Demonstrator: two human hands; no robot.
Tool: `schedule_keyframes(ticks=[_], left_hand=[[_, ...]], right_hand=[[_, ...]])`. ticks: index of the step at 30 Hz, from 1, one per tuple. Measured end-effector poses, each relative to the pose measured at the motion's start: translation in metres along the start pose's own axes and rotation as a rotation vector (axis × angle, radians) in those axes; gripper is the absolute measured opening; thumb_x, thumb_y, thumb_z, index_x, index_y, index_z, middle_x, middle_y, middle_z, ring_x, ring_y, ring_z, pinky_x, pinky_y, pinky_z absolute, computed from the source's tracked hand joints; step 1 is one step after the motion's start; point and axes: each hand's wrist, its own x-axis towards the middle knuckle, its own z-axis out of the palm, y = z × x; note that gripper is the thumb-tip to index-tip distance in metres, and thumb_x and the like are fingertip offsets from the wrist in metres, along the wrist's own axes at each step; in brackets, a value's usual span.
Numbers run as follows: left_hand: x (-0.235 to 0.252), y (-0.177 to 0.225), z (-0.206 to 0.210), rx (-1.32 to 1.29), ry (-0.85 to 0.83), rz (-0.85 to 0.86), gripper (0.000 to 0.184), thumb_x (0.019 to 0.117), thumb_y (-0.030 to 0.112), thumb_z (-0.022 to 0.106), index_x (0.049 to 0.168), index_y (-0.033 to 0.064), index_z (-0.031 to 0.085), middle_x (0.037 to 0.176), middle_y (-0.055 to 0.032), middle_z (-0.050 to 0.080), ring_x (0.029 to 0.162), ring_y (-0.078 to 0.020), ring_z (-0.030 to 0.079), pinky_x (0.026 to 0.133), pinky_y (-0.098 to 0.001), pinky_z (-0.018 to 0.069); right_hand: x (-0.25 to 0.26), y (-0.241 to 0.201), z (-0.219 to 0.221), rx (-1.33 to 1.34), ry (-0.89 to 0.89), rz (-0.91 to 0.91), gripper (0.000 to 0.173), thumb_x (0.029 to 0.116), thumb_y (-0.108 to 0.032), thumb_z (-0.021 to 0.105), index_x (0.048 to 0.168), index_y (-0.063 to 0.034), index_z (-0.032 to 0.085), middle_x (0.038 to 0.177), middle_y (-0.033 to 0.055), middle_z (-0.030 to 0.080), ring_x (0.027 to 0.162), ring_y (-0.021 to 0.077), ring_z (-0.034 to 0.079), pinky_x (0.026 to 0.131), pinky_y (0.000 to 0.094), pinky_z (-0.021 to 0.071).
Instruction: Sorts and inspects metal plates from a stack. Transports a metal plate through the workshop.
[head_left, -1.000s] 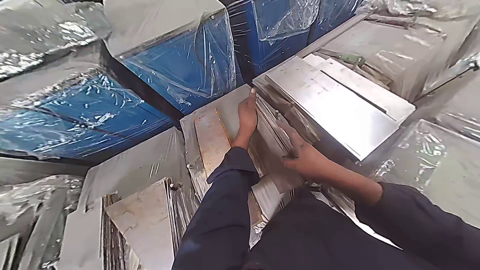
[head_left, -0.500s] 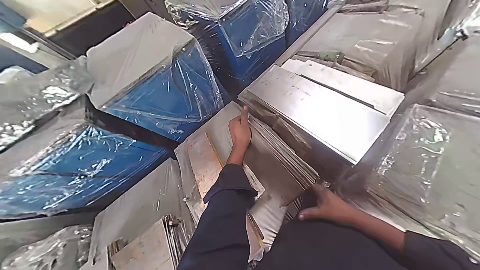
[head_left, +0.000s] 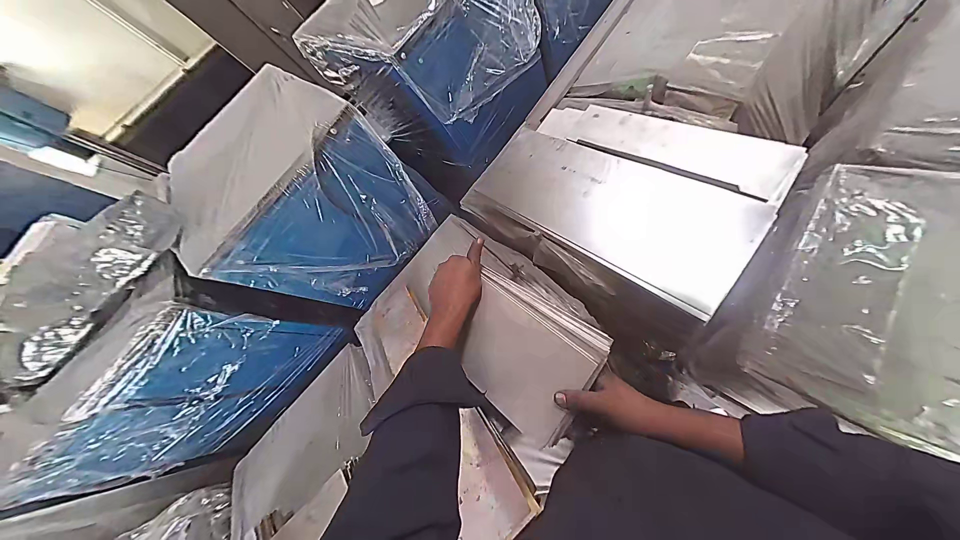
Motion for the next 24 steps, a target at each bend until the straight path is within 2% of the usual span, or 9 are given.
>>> schedule_keyframes(ticks=[6,11,17,19,20,21,22,23,24], left_hand=[[0.011,-0.009,0.014,0.052,-0.055,-0.030,0.092,0.1034,0.071,0.014,0.103,-0.0012,0.070,0.107,-0.0266,0.070,0.109,-0.0436,0.068,0.087,-0.0666,0.0513],[0.022,-0.001,0.027,0.047,-0.026,-0.035,0.087,0.1052,0.068,0.017,0.102,-0.0004,0.070,0.106,-0.0250,0.071,0.108,-0.0420,0.069,0.086,-0.0641,0.0529],[0.017,-0.014,0.022,-0.164,0.035,-0.076,0.087,0.1051,0.069,0.020,0.100,-0.0027,0.069,0.103,-0.0283,0.070,0.105,-0.0466,0.068,0.083,-0.0680,0.0516],[0.011,-0.033,0.007,-0.247,-0.004,-0.031,0.078,0.1062,0.065,0.030,0.104,-0.0027,0.069,0.106,-0.0281,0.068,0.107,-0.0464,0.066,0.088,-0.0690,0.0486],[0.004,-0.047,-0.001,-0.271,-0.020,0.000,0.071,0.1065,0.061,0.037,0.107,-0.0019,0.069,0.107,-0.0278,0.068,0.107,-0.0459,0.065,0.089,-0.0694,0.0476],[-0.004,-0.063,-0.007,-0.278,-0.037,0.029,0.064,0.1063,0.057,0.044,0.111,-0.0001,0.071,0.110,-0.0267,0.069,0.109,-0.0449,0.065,0.092,-0.0696,0.0475],[-0.013,-0.077,-0.011,-0.270,-0.057,0.052,0.059,0.1060,0.054,0.048,0.115,0.0015,0.072,0.114,-0.0258,0.069,0.112,-0.0442,0.065,0.096,-0.0697,0.0467],[-0.023,-0.091,-0.013,-0.261,-0.069,0.066,0.055,0.1056,0.052,0.051,0.116,0.0025,0.073,0.114,-0.0250,0.070,0.112,-0.0436,0.065,0.096,-0.0694,0.0467],[-0.033,-0.103,-0.010,-0.245,-0.074,0.073,0.053,0.1051,0.051,0.053,0.114,0.0026,0.073,0.110,-0.0248,0.071,0.108,-0.0435,0.066,0.094,-0.0693,0.0477]], right_hand=[[0.012,0.007,0.004,0.081,-0.044,0.068,0.033,0.1019,-0.024,0.068,0.124,-0.0005,0.059,0.099,0.0153,0.077,0.084,0.0293,0.079,0.079,0.0427,0.0680],[0.013,0.006,0.002,0.036,-0.024,0.062,0.028,0.1024,-0.023,0.067,0.120,-0.0027,0.061,0.093,0.0128,0.078,0.079,0.0262,0.079,0.074,0.0386,0.0676],[0.012,0.005,0.003,-0.008,-0.031,0.097,0.030,0.1048,-0.025,0.063,0.123,-0.0024,0.059,0.098,0.0132,0.077,0.082,0.0268,0.078,0.078,0.0404,0.0668],[0.008,-0.001,-0.003,-0.208,-0.059,0.122,0.037,0.1064,-0.036,0.058,0.118,-0.0010,0.064,0.095,0.0099,0.077,0.083,0.0216,0.077,0.080,0.0385,0.0660],[0.003,-0.006,-0.007,-0.434,-0.077,0.125,0.044,0.1072,-0.044,0.053,0.109,-0.0025,0.069,0.090,0.0054,0.075,0.082,0.0157,0.074,0.080,0.0354,0.0633],[-0.003,-0.011,-0.010,-0.710,-0.088,0.108,0.055,0.1071,-0.052,0.047,0.096,-0.0038,0.071,0.083,0.0045,0.071,0.079,0.0152,0.069,0.078,0.0380,0.0569],[-0.012,-0.017,-0.013,-0.951,-0.097,0.048,0.062,0.1061,-0.057,0.046,0.090,-0.0013,0.070,0.080,0.0108,0.066,0.080,0.0240,0.065,0.079,0.0482,0.0517],[-0.023,-0.019,-0.014,-1.159,-0.049,-0.092,0.065,0.1037,-0.061,0.047,0.083,-0.0026,0.067,0.074,0.0129,0.064,0.076,0.0289,0.065,0.073,0.0533,0.0510],[-0.033,-0.016,-0.014,-1.306,0.059,-0.350,0.064,0.1019,-0.061,0.049,0.075,-0.0055,0.064,0.066,0.0113,0.062,0.067,0.0285,0.065,0.063,0.0518,0.0515]])
